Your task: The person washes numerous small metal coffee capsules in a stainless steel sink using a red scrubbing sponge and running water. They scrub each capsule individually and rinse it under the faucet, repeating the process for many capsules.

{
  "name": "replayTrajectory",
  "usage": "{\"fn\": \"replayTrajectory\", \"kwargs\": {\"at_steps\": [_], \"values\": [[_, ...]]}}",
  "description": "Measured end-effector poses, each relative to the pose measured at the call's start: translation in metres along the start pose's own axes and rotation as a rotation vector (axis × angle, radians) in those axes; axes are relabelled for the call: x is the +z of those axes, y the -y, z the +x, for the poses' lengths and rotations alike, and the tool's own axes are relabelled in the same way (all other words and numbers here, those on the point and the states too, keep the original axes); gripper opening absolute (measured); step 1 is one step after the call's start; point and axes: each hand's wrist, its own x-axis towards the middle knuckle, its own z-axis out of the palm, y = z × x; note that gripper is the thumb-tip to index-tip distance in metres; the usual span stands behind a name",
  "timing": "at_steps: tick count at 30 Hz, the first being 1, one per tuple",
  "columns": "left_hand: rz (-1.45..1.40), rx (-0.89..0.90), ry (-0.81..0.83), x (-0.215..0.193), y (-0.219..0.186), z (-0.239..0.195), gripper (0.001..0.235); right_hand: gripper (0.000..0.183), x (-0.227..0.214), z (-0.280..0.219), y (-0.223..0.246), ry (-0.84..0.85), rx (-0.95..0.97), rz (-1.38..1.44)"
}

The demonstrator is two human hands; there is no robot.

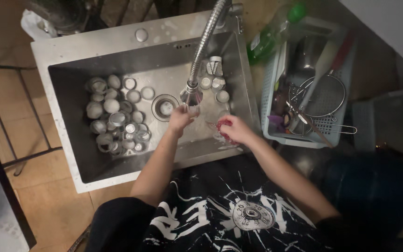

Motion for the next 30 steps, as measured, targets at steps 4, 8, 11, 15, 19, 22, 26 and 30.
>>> {"fn": "replayTrajectory", "kwargs": {"at_steps": [4, 8, 11, 15, 19, 22, 26, 30], "values": [[0.294, 0.176, -0.127, -0.016, -0.009, -0.012, 0.062, 0.041, 0.014, 0.002, 0.033, -0.008, -0.117, -0.116], [0.258, 0.241, -0.096, -0.022, -0.005, -0.021, 0.068, 0.07, 0.03, -0.011, 0.072, 0.064, -0.23, -0.402], [0.353, 0.301, -0.104, -0.023, -0.013, -0.027, 0.071, 0.08, 0.037, -0.017, 0.103, 0.122, -0.328, -0.718], [0.484, 0.378, -0.117, -0.026, -0.021, -0.035, 0.075, 0.084, 0.043, -0.022, 0.125, 0.128, -0.331, -0.941], [0.546, 0.38, -0.115, -0.027, -0.022, -0.036, 0.073, 0.081, 0.043, -0.02, 0.125, 0.113, -0.355, -1.047], [0.39, 0.325, -0.088, -0.027, -0.021, -0.031, 0.069, 0.077, 0.036, -0.013, 0.112, 0.085, -0.351, -1.08], [0.046, 0.241, -0.037, -0.024, -0.019, -0.018, 0.063, 0.072, 0.024, 0.001, 0.079, 0.003, -0.351, -0.88], [-0.317, 0.098, 0.029, -0.013, -0.02, -0.003, 0.047, 0.036, 0.017, 0.013, 0.047, 0.021, -0.016, -0.06]]}}
